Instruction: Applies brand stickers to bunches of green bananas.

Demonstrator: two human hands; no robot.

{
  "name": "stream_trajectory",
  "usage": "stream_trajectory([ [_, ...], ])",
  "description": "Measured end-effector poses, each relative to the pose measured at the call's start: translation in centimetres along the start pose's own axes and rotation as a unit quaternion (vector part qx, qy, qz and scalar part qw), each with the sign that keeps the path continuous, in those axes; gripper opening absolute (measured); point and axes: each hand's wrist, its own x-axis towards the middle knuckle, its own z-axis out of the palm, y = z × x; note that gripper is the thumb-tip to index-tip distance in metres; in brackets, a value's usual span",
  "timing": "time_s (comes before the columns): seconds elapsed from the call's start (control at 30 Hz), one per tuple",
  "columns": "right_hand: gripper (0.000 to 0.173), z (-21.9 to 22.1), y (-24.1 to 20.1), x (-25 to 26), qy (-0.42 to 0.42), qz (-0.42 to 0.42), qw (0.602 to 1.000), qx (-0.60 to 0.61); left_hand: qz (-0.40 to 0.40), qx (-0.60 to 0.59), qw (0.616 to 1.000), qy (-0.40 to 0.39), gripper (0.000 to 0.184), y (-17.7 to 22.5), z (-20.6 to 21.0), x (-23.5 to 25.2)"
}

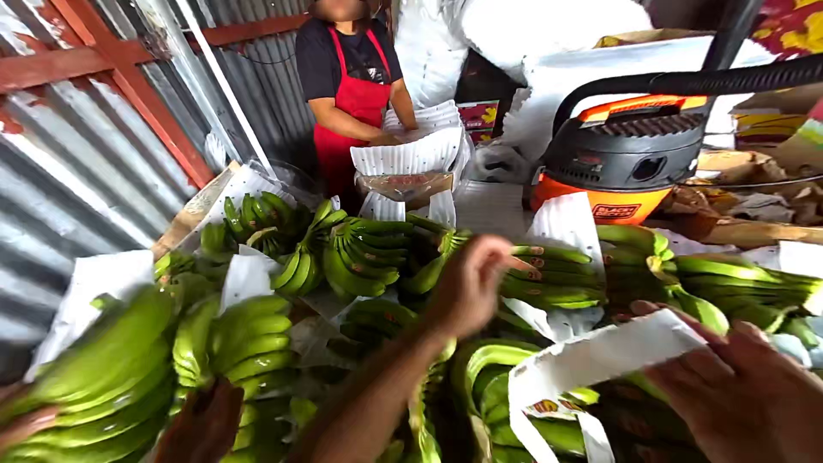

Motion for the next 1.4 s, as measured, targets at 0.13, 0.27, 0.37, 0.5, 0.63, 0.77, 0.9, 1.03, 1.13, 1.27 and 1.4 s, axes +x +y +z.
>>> stream_trajectory([
  [0.13, 0.028, -3.2, 0.6, 3.4, -0.047, -0.050, 0.998, -0.002, -0.244, 0.145, 0.958, -0.043, 0.027, -12.3, -7.2, 6.2],
  [0.27, 0.039, -2.7, 2.2, 4.6, -0.099, -0.040, 0.993, -0.055, -0.415, 0.168, 0.894, 0.003, 0.033, -21.9, -9.2, 8.1],
  [0.37, 0.034, -1.8, 3.4, 5.0, -0.127, 0.002, 0.988, -0.083, -0.448, 0.180, 0.875, 0.036, 0.034, -26.2, -8.6, 9.3],
  [0.5, 0.031, -2.0, 4.9, 5.8, -0.143, 0.024, 0.987, -0.076, -0.479, 0.255, 0.839, 0.028, 0.031, -29.0, -7.1, 10.9],
  [0.63, 0.034, -1.2, 5.9, 6.7, -0.122, 0.034, 0.988, -0.085, -0.497, 0.323, 0.805, 0.013, 0.032, -28.9, -5.7, 11.3],
  [0.77, 0.032, -0.1, 6.9, 7.3, -0.109, 0.016, 0.990, -0.089, -0.466, 0.450, 0.761, -0.039, 0.039, -28.7, -4.9, 11.2],
  [0.9, 0.038, 1.3, 7.3, 7.2, -0.039, 0.009, 0.993, -0.112, -0.280, 0.444, 0.851, -0.004, 0.047, -26.9, -4.5, 11.5],
  [1.03, 0.047, 2.3, 7.1, 7.1, -0.015, -0.002, 0.987, -0.158, 0.003, 0.140, 0.988, -0.057, 0.014, -15.4, -0.5, 7.7],
  [1.13, 0.049, 2.7, 7.4, 6.5, -0.044, -0.058, 0.974, -0.216, 0.186, 0.070, 0.970, -0.140, 0.016, -8.0, 2.9, 2.6],
  [1.27, 0.046, 3.1, 7.3, 5.0, -0.065, -0.097, 0.959, -0.260, 0.317, 0.225, 0.920, -0.041, 0.011, -6.2, 5.3, 0.1],
  [1.4, 0.050, 2.9, 6.0, 3.3, -0.060, 0.025, 0.991, -0.113, 0.382, 0.241, 0.892, 0.018, 0.018, -6.4, 5.8, -1.2],
])
